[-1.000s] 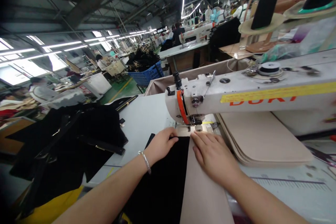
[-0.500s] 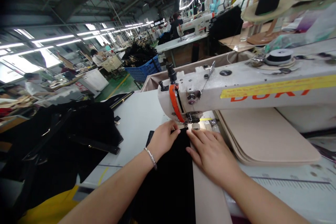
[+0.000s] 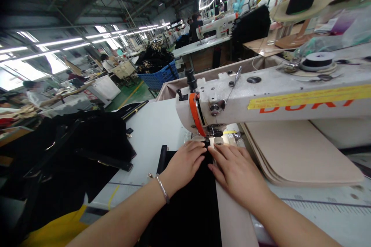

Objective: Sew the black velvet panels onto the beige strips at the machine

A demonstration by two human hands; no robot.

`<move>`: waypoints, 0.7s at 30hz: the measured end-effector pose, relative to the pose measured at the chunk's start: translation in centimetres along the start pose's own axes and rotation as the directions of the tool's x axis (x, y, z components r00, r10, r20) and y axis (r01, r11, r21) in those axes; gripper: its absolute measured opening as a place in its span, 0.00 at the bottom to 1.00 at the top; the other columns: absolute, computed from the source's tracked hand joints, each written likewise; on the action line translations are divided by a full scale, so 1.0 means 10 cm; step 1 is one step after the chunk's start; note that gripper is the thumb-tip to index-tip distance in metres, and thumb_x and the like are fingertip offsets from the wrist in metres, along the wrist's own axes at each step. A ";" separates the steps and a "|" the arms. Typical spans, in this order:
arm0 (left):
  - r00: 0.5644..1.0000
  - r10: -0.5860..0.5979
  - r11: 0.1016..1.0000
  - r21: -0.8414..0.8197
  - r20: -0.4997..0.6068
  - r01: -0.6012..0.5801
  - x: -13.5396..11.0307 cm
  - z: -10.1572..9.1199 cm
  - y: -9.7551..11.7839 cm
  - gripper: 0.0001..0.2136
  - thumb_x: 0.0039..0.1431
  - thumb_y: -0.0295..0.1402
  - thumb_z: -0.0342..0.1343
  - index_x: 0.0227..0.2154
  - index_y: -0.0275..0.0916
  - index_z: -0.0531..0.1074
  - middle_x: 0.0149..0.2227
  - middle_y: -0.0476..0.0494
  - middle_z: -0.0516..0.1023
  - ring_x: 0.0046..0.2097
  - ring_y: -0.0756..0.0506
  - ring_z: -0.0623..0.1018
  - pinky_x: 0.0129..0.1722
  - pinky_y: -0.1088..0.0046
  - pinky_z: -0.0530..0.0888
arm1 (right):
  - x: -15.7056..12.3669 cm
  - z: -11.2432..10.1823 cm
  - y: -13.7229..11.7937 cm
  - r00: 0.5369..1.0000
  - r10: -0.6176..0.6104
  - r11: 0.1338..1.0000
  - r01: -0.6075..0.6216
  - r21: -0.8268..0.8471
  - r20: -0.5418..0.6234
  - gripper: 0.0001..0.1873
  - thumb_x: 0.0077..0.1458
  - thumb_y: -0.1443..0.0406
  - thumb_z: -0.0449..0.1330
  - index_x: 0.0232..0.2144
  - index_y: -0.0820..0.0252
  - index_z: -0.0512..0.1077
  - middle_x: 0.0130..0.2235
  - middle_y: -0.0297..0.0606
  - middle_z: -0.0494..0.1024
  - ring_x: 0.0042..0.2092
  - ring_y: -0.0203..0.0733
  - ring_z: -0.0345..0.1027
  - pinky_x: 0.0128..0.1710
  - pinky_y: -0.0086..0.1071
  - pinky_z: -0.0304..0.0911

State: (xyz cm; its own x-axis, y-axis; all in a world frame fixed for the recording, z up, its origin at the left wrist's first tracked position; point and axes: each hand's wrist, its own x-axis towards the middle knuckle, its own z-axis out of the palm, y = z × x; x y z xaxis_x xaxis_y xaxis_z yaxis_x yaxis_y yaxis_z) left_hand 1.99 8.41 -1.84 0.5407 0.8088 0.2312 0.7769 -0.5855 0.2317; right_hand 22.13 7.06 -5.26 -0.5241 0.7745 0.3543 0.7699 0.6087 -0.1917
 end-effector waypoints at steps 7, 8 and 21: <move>1.000 0.017 1.000 -0.015 0.025 -0.016 -0.06 0.06 -0.06 0.13 0.66 0.28 0.47 0.51 0.38 0.68 0.55 0.41 0.70 0.60 0.44 0.67 0.63 0.58 0.62 | 0.00 0.03 -0.01 1.000 0.019 1.000 -0.019 -0.023 -0.008 0.24 0.63 0.57 0.50 0.60 0.55 0.60 0.55 0.45 0.69 0.52 0.50 0.63 0.50 0.46 0.56; 1.000 0.012 1.000 -0.017 0.026 -0.012 -0.05 0.06 -0.06 0.13 0.66 0.28 0.47 0.51 0.38 0.68 0.55 0.42 0.70 0.60 0.44 0.67 0.64 0.59 0.62 | 0.00 0.03 -0.01 1.000 0.021 0.999 -0.021 -0.029 -0.003 0.24 0.63 0.57 0.49 0.60 0.55 0.60 0.55 0.45 0.68 0.52 0.50 0.63 0.50 0.45 0.57; 0.969 0.142 0.984 -0.133 0.204 -0.116 -0.52 -0.21 0.16 0.25 0.62 0.47 0.52 0.58 0.41 0.62 0.62 0.41 0.62 0.65 0.42 0.60 0.67 0.54 0.53 | -0.38 -0.06 -0.20 0.999 -0.023 0.999 0.021 -0.027 -0.044 0.24 0.62 0.57 0.52 0.58 0.54 0.63 0.58 0.40 0.67 0.56 0.47 0.61 0.54 0.45 0.61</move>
State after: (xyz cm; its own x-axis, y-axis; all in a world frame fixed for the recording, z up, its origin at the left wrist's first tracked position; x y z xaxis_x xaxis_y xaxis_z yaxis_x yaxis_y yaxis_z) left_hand -0.21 3.15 -0.64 0.7001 0.7112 0.0638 0.6587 -0.6777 0.3270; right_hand 22.83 2.77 -5.67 -0.5249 0.7522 0.3983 0.7680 0.6203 -0.1594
